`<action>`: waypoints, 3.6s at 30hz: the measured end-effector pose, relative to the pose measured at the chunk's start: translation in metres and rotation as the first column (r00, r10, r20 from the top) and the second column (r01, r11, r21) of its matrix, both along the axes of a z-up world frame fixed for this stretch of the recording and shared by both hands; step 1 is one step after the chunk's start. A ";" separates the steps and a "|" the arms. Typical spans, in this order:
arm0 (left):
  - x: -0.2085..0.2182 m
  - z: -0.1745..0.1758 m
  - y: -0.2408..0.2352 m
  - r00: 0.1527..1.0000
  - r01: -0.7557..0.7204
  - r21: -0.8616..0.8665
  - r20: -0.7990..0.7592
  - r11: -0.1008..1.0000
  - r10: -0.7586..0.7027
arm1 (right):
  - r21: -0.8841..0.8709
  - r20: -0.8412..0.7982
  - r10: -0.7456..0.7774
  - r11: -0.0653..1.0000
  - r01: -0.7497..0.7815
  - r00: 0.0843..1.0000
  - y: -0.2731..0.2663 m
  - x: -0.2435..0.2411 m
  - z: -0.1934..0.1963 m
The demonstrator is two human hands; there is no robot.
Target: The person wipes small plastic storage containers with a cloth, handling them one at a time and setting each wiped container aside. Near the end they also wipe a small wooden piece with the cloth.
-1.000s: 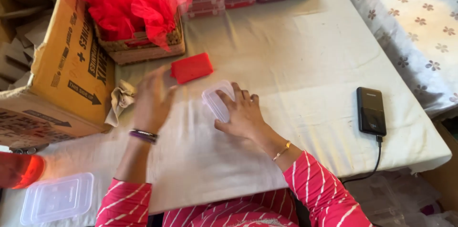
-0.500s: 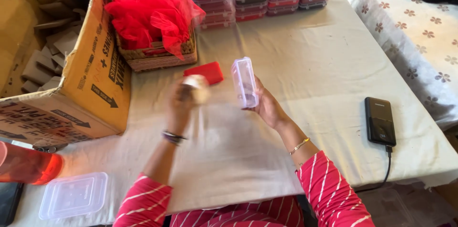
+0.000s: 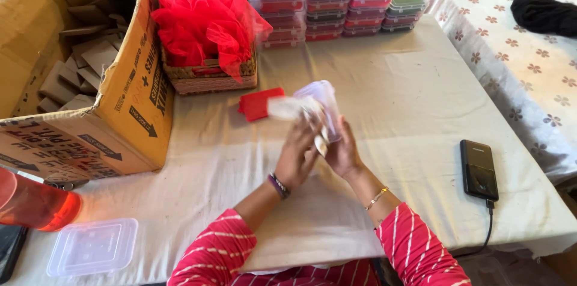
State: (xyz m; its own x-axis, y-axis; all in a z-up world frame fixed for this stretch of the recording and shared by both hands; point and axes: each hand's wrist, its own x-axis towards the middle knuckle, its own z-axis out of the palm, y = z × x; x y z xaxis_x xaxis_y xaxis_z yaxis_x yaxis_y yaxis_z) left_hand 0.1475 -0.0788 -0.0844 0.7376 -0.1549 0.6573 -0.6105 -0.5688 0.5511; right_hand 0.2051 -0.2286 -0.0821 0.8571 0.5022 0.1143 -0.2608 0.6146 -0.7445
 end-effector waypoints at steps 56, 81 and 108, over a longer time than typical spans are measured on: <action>0.020 -0.011 0.016 0.906 0.123 -0.827 -0.132 0.548 -0.402 | -0.299 0.343 0.073 0.953 0.035 0.937 0.009 -0.014 0.001; -0.014 0.048 0.027 0.995 -0.002 -0.304 -0.091 0.953 -0.027 | -0.507 0.860 0.328 0.452 0.734 0.392 0.009 -0.017 0.020; 0.027 -0.022 0.043 0.860 -0.137 -0.547 -0.479 0.826 -0.175 | -0.304 0.868 -0.232 0.453 0.838 0.440 -0.035 0.029 0.011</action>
